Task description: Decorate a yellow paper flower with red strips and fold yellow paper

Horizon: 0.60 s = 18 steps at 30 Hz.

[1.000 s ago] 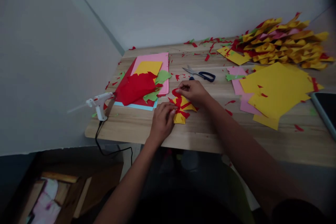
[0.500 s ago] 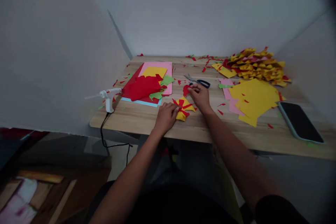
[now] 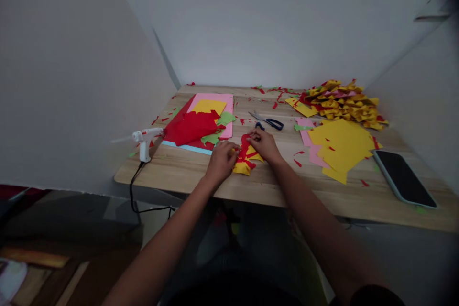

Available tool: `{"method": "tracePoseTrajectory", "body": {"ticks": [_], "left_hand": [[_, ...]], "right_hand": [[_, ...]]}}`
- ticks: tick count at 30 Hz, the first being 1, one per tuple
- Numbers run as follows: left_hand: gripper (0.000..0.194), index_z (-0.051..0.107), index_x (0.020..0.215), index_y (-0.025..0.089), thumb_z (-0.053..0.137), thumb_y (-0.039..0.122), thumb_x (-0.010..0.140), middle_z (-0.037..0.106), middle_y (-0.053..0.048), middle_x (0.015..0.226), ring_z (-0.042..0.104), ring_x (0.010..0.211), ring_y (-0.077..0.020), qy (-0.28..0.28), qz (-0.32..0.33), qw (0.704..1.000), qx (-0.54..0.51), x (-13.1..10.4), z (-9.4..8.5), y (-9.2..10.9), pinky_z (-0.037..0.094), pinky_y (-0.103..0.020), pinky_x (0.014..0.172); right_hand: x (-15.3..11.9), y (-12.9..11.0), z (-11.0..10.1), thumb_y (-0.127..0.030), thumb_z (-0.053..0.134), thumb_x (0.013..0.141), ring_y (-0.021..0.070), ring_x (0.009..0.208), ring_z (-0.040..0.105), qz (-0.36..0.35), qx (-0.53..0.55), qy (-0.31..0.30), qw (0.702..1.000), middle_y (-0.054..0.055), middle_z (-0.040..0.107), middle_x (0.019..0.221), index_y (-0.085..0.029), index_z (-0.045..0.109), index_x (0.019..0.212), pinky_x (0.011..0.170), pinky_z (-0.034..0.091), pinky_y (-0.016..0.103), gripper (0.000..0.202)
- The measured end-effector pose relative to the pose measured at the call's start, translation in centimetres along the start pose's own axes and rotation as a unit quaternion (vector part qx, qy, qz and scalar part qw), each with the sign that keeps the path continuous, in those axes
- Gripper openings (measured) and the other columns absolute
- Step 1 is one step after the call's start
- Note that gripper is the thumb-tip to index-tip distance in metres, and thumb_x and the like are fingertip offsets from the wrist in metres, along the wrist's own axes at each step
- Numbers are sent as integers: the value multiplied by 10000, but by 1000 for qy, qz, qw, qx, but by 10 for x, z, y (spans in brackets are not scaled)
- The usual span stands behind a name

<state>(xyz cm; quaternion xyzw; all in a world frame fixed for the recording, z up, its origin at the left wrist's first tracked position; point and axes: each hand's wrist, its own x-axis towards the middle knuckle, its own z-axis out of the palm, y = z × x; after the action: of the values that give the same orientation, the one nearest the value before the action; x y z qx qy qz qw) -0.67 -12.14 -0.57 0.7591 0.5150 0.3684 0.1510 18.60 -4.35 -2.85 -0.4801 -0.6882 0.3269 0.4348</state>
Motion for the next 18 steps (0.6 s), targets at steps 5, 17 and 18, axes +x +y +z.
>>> {"method": "tracePoseTrajectory", "body": {"ticks": [5, 17, 18], "left_hand": [[172, 711, 1019, 207, 594, 178, 897, 713, -46, 1026, 591, 992, -233, -61, 28, 993, 98, 21, 7, -3, 442, -378, 898], [109, 685, 985, 197, 593, 222, 932, 692, -53, 1002, 574, 959, -229, -53, 42, 994, 91, 19, 9, -5, 438, -373, 858], [106, 679, 973, 199, 584, 234, 943, 691, -50, 990, 579, 956, -220, -34, 43, 996, 66, 20, 8, -3, 442, -370, 867]], "right_hand": [[0, -1, -1, -232, 648, 778, 137, 659, 611, 15, -43, -14, 999, -6, 683, 748, -196, 676, 963, 682, 483, 272, 190], [-3, -14, -1, -203, 662, 778, 158, 706, 592, 7, -148, -49, 988, 4, 669, 841, -237, 667, 1057, 686, 447, 281, 281], [-4, -15, -1, -203, 661, 781, 159, 709, 592, 6, -148, -49, 988, 4, 668, 841, -238, 665, 1061, 691, 447, 280, 282]]}}
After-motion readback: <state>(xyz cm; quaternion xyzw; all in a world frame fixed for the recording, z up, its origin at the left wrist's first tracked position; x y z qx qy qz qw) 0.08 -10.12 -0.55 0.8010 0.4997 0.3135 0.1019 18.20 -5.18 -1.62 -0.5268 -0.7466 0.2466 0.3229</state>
